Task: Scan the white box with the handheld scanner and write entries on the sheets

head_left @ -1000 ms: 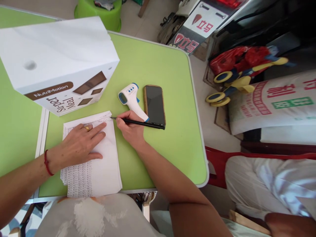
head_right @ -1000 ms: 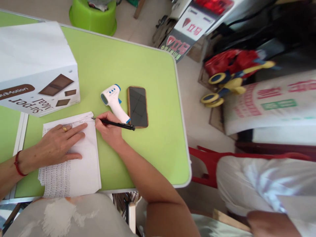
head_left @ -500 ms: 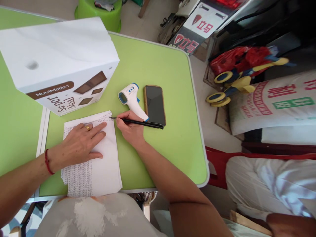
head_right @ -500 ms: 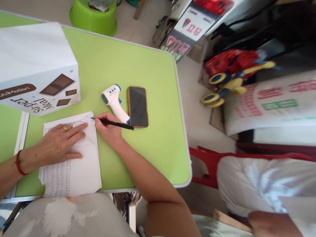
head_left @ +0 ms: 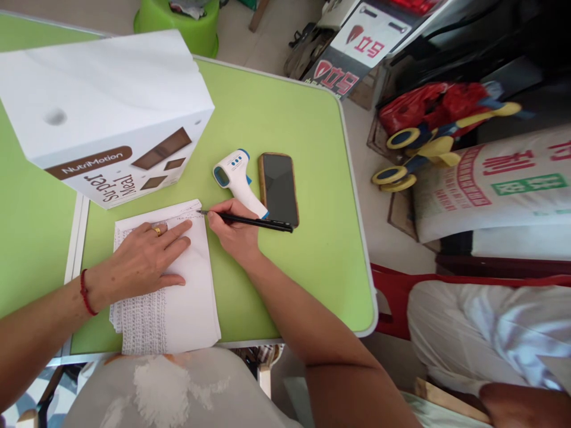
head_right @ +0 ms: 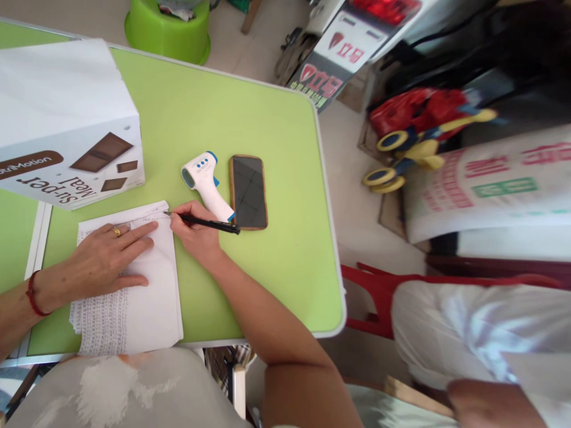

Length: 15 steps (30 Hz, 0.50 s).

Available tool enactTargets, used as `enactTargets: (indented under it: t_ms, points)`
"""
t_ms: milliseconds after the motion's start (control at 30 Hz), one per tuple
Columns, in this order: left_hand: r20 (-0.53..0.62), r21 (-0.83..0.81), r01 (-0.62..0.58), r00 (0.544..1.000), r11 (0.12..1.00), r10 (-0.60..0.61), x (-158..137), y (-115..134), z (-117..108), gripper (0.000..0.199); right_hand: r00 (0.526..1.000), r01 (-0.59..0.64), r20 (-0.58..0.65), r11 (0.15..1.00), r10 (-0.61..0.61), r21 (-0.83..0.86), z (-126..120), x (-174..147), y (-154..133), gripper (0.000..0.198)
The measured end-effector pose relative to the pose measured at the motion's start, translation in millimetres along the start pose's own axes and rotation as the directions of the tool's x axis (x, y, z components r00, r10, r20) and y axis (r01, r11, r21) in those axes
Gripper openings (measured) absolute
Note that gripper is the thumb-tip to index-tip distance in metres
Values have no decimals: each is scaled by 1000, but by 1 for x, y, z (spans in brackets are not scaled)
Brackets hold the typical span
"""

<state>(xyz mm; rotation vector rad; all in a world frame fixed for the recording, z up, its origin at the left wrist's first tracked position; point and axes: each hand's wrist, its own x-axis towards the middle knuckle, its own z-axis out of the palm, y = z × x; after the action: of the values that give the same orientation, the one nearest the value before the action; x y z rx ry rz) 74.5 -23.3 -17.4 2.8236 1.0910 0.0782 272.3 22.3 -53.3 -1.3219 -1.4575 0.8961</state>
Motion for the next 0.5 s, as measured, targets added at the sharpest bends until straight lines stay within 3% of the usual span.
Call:
enactTargets:
  t_ms: [500]
  points:
    - [-16, 4, -1, 1000, 1000, 1, 0, 0, 0, 48, 1000, 1, 15, 1000, -1, -23, -1, 0, -1, 6]
